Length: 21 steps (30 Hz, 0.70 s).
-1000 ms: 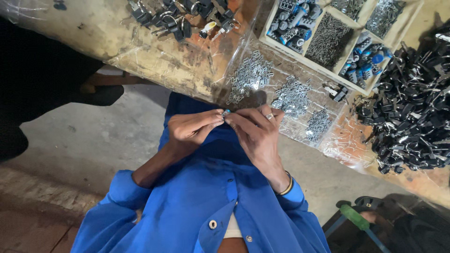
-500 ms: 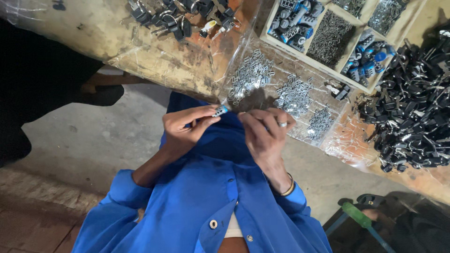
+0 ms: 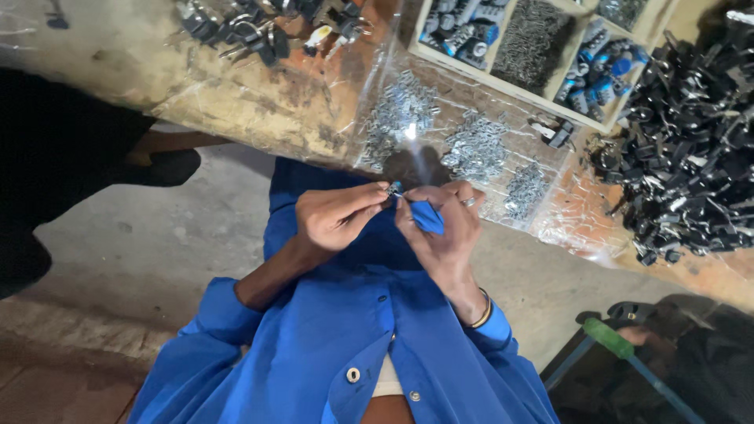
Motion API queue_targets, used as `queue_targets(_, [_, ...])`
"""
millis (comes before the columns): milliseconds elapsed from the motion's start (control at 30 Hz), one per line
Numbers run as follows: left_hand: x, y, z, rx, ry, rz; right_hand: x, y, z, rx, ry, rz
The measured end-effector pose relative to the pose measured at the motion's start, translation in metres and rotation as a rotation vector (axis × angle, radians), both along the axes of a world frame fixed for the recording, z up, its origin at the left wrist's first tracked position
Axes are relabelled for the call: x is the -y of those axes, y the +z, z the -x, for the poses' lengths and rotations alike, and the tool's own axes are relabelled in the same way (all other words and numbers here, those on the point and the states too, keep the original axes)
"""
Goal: The person sits at a workbench assembling lock cylinders. They pick small metal pins and springs from a compartment tray, insert them by hand into a lock core held in their hands, and place finished cores with a pile of completed locks on the table.
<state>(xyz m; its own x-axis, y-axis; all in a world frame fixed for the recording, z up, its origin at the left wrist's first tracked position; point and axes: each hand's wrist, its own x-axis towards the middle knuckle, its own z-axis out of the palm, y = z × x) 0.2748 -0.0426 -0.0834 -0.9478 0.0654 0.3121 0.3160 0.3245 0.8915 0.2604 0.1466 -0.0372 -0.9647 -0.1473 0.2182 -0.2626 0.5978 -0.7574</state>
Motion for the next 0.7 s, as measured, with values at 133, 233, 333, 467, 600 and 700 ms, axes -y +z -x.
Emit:
queue_targets(133, [-0.012,0.001,0.003,-0.093,-0.049,0.058,-0.015,0.008,-0.008,-0.074,-0.002,-0.158])
queue_targets(233, [-0.023,0.005,0.003,-0.121,-0.108,0.054,-0.028,0.012,-0.01,-0.015,-0.019,-0.169])
queue_targets(333, [-0.035,0.007,0.004,-0.143,-0.172,0.044,-0.044,0.019,-0.014,0.047,-0.025,-0.151])
queue_targets(467, [-0.051,0.008,0.005,-0.106,-0.232,-0.015,-0.066,0.026,-0.022,0.073,-0.012,-0.166])
queue_targets(600, [-0.062,0.008,0.0,0.013,-0.288,-0.144,-0.089,0.026,-0.025,0.131,0.012,-0.04])
queue_targets(700, [-0.066,0.006,-0.002,0.116,-0.286,-0.185,-0.109,0.028,-0.028,0.204,0.038,0.131])
